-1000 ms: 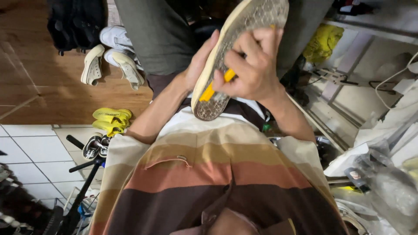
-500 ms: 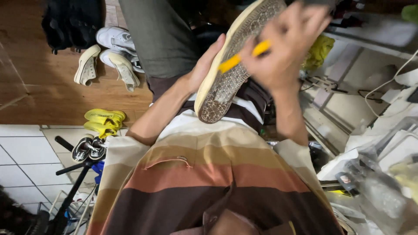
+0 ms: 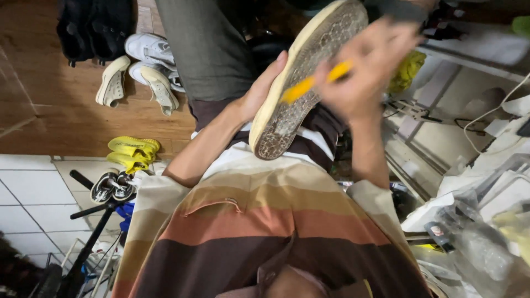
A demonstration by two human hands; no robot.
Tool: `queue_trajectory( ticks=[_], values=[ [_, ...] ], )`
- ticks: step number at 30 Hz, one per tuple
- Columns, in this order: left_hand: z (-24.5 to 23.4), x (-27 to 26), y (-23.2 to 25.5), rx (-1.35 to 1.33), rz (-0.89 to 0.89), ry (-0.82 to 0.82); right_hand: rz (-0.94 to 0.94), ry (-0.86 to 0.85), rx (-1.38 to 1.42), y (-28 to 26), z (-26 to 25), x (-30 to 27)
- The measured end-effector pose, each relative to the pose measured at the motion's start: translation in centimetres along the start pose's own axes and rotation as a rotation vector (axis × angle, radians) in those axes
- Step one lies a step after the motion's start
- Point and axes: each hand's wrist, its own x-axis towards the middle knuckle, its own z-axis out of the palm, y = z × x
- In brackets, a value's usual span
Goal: Cleaning the sole of a shoe using a brush and soapy water at a workbench.
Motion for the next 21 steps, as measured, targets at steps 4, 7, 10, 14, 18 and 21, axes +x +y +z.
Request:
queue_trajectory(
  ticks=[4, 7, 10, 14, 18, 21],
  values=[
    [0.0, 0.2, -0.2, 0.043, 0.047, 0.047, 0.053, 0.024, -0.049, -1.0, 0.6, 0.1],
    [-1.8, 0.3, -1.0, 0.014, 0.110, -0.044, -0.050, -0.044, 0.023, -0.5, 0.9, -0.7],
    [-0.7, 0.7, -0.4, 0.092, 0.018, 0.080, 0.194, 0.011, -0.038, 1.5, -0.5, 0.7],
    [-0.3, 0.7, -0.4, 0.040, 0.031, 0.084, 0.123, -0.052, -0.080, -0.7, 0.7, -0.9],
    [-0.8, 0.5, -0.4, -0.108, -0.027, 0.056, 0.065, -0.015, -0.070, 0.8, -1.1, -1.0],
    [-0.7, 0.7, -0.2, -0.066, -0.022, 0.074, 0.065, 0.031, -0.088, 0.5, -0.1, -2.8]
  ],
)
